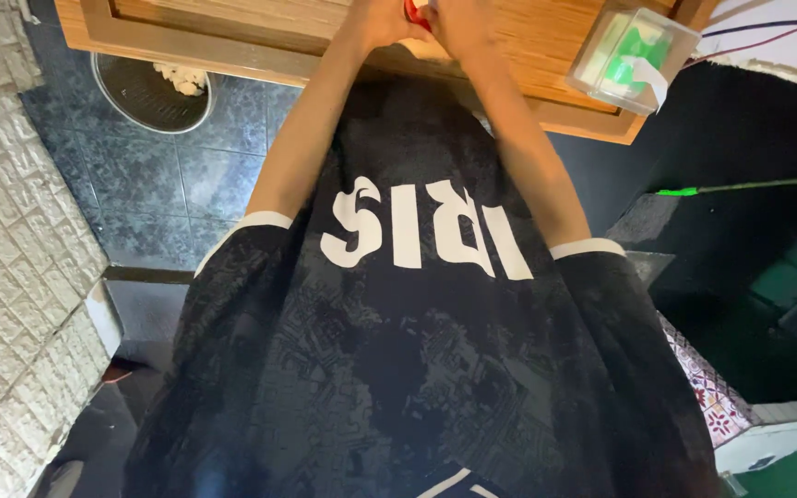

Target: Cleaning and wiping small red plastic bowls with a white cloth.

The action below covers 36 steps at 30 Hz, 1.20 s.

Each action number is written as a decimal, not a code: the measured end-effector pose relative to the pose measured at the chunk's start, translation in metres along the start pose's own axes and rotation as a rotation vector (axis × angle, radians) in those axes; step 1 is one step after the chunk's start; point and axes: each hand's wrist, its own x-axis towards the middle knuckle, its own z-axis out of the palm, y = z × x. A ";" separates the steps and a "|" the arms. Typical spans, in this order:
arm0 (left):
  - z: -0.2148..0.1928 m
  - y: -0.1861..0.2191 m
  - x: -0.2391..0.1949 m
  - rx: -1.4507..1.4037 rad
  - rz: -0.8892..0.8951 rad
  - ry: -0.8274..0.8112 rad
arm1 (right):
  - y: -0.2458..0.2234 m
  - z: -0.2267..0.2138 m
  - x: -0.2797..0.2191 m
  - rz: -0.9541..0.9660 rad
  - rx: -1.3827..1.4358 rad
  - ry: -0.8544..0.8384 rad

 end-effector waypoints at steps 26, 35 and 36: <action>-0.067 0.083 -0.033 0.055 0.155 0.081 | -0.021 -0.070 -0.013 -0.133 -0.284 -0.078; -0.073 0.090 -0.035 0.010 0.178 0.102 | -0.045 -0.074 -0.009 0.044 0.297 0.328; -0.073 0.090 -0.035 0.009 0.180 0.098 | -0.044 -0.073 -0.012 0.047 0.298 0.328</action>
